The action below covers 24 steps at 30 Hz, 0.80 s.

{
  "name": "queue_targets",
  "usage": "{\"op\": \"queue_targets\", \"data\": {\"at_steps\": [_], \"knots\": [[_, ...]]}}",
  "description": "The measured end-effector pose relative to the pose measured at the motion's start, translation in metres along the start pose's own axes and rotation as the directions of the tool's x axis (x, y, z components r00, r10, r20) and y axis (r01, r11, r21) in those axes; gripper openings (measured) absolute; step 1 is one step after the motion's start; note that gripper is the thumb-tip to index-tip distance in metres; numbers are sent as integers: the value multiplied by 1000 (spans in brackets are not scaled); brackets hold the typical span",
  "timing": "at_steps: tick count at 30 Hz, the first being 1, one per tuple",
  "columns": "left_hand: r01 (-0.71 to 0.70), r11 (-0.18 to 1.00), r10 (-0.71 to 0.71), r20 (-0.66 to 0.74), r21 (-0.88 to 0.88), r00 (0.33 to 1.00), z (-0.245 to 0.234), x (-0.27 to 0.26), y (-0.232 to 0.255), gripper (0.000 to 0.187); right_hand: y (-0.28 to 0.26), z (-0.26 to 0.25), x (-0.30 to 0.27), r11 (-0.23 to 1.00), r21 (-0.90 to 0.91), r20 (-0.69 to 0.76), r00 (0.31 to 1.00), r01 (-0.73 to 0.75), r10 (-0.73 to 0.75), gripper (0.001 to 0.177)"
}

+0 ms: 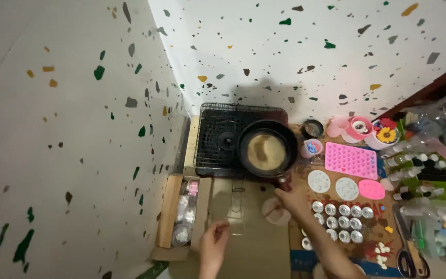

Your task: Preparing and mixing scented wax for candle making.

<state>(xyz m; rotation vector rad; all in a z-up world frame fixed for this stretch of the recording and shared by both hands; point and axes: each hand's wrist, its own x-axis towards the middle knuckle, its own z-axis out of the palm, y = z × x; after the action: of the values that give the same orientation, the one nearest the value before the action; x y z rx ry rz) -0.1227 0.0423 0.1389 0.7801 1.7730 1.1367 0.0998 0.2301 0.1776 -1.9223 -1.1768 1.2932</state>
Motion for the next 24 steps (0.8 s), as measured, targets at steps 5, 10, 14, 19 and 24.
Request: {"op": "queue_targets", "data": {"at_steps": [5,10,14,19,24], "knots": [[144,972,-160,71,184,985,14,-5,32,19,-7,-59,-34,998,-55,72,997,29,-25,19],[74,997,-74,48,-6,996,34,-7,19,21,29,-95,-37,956,-292,7,1000,29,-28,56],[53,990,-57,20,128,998,38,-14,35,17,86,-113,-16,955,-291,-16,998,49,-56,33],[211,967,-221,63,141,973,41,-19,43,16,128,-124,-9,933,-348,15,996,86,-86,33],[137,967,-145,19,216,989,39,-28,52,20,158,-126,-4,923,-361,-16,989,133,-149,35]]}}
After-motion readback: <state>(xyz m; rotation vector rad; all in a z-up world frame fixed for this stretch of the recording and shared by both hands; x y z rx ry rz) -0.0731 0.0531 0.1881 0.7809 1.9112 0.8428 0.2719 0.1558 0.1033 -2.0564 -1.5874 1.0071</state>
